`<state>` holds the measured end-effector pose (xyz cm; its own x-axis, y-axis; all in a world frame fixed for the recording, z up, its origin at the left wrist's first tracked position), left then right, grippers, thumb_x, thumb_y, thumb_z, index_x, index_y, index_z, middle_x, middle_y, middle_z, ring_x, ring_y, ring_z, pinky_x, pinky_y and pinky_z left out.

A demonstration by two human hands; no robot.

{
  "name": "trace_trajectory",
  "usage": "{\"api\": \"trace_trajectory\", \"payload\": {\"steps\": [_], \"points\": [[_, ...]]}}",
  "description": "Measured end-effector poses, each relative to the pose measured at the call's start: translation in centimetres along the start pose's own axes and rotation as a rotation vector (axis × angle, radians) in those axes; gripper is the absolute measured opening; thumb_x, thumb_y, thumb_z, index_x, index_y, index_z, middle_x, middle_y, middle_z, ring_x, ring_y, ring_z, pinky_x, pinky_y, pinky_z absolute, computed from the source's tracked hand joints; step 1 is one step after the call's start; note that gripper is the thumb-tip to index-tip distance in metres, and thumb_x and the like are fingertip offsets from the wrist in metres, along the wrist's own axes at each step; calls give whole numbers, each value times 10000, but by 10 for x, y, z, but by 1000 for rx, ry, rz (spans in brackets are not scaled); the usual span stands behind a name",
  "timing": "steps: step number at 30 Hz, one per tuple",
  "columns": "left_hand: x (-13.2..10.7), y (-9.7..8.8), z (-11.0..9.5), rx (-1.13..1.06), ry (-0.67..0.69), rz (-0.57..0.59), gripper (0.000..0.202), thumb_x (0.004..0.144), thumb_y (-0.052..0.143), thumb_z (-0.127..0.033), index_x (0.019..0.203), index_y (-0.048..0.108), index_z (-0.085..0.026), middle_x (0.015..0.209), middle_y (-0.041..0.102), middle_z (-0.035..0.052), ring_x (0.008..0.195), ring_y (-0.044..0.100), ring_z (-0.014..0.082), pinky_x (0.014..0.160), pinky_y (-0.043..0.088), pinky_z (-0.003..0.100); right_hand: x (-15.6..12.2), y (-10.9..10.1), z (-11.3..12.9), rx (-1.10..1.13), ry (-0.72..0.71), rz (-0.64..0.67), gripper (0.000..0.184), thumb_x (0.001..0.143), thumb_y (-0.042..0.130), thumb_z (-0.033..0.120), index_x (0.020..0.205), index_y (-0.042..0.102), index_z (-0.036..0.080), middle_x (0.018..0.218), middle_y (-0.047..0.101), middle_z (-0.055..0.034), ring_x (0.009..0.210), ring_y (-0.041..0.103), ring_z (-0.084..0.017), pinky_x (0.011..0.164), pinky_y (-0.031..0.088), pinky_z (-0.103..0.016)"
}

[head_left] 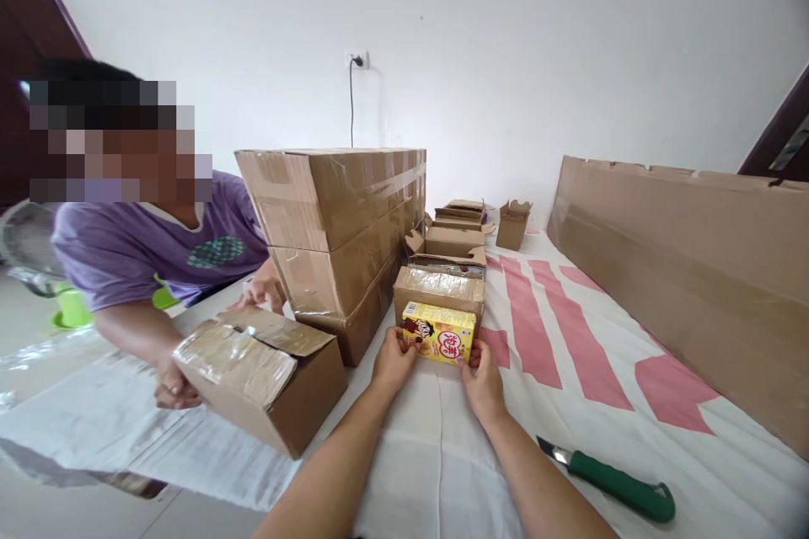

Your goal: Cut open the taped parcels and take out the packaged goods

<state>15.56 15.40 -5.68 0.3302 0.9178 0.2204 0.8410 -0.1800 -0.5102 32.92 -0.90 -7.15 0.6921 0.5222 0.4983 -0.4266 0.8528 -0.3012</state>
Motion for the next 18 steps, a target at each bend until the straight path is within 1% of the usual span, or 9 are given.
{"api": "trace_trajectory", "payload": {"steps": [3,7,9,11,13,14,15,18], "points": [[-2,0,0,37,-4,-4,267,785,633,-330,924,431,-224,672,561,-51,668,622,185,572,393,247,0,-3,-1,-8,15,-16,286,801,548,327,1057,517,205,942,651,-70,751,632,-206,706,539,-352],[-4,-1,0,129,-38,-2,229,821,616,-352,840,424,-230,702,582,-22,698,628,203,605,399,265,1,-6,1,-36,16,-16,142,792,538,364,841,491,239,822,620,-34,717,600,-209,675,501,-340],[-6,1,-3,184,-43,41,180,841,589,-334,827,451,-219,745,613,18,743,641,232,633,419,290,1,-6,4,-47,12,6,133,796,525,371,783,475,248,750,600,-9,682,586,-204,646,479,-324],[-11,3,-11,234,-31,97,153,825,596,-283,895,500,-186,904,655,103,858,657,277,698,455,333,1,-6,5,-55,14,24,146,801,514,386,772,474,249,711,592,2,647,579,-200,618,460,-315],[-22,5,-22,272,4,160,269,773,646,-243,998,535,-145,1127,625,195,1024,636,322,813,473,381,1,-6,6,-59,17,31,169,794,516,409,781,480,245,707,600,-4,639,583,-206,607,453,-318],[-30,7,-28,286,30,199,329,743,678,-238,1028,552,-134,1202,598,217,1096,611,337,878,467,399,2,-6,7,-60,17,33,181,788,520,420,785,484,243,710,605,-9,643,588,-211,608,454,-322],[-41,9,-33,296,59,244,360,716,710,-245,1032,577,-133,1236,590,220,1146,589,346,934,453,410,2,-6,7,-59,15,36,192,784,521,430,788,487,241,713,610,-15,647,592,-215,608,456,-326],[-81,15,-42,316,135,376,390,638,789,-285,978,651,-153,1230,631,196,1239,537,371,1054,398,439,3,-7,8,-51,2,37,231,781,528,466,786,491,238,720,616,-26,649,597,-221,608,463,-335]]}}
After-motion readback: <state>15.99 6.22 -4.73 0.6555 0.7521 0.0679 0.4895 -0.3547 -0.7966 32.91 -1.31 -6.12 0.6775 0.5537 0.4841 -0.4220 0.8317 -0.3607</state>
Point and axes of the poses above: each hand's wrist, its own x-axis towards the middle knuckle, its own y-axis out of the palm, z = x × y, the point moved 8 cm from there along x, towards the middle knuckle
